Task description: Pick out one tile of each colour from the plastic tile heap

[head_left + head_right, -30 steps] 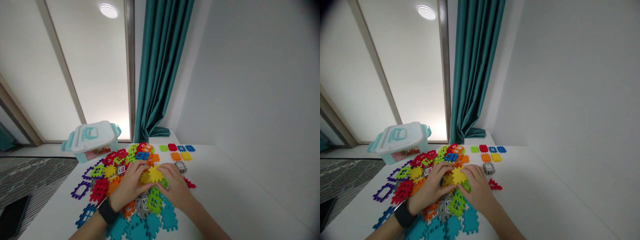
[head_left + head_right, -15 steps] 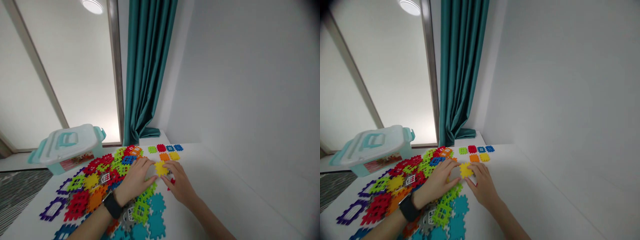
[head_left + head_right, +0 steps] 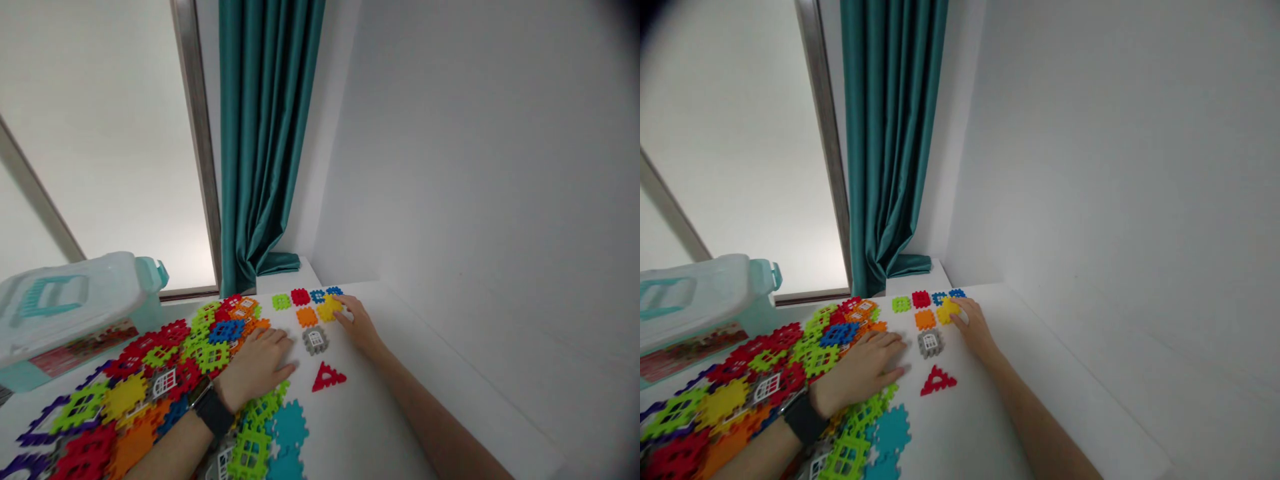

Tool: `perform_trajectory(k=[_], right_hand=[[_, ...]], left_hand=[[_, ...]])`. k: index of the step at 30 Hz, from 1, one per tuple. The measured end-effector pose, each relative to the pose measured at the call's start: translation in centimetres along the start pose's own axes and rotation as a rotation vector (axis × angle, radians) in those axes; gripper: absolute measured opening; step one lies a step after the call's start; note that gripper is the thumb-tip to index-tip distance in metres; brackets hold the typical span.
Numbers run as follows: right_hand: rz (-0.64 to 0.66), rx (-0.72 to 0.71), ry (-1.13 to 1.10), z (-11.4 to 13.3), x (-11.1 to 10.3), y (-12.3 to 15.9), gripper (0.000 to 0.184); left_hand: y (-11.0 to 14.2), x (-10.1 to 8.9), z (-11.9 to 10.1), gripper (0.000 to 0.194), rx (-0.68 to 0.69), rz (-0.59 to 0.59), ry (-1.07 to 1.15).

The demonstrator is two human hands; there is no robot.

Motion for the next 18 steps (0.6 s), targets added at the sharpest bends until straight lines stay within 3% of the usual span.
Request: perform_trajectory(k=[6,18], right_hand=[[0.041,0.038,0.017,-2.1,0.5,0.0,0.033],[0.104,0.055,0.056,-1.9,0.9,0.6,0.033]], left_hand=[[0.1,0.1,-0.1,0.025,0.001,-0.011,0.022],[0.1,0.2,0.2,0.029,-0.001,0.022,0.016]])
Point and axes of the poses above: each hand's wrist, its own y-axis away from the middle knuckle, its own x-axis out of the palm, z = x × y, the point moved 1 cm from there along -y, towards the middle knuckle, and after that the axes turned 12 degrees about -y, right-handed, at the moved point
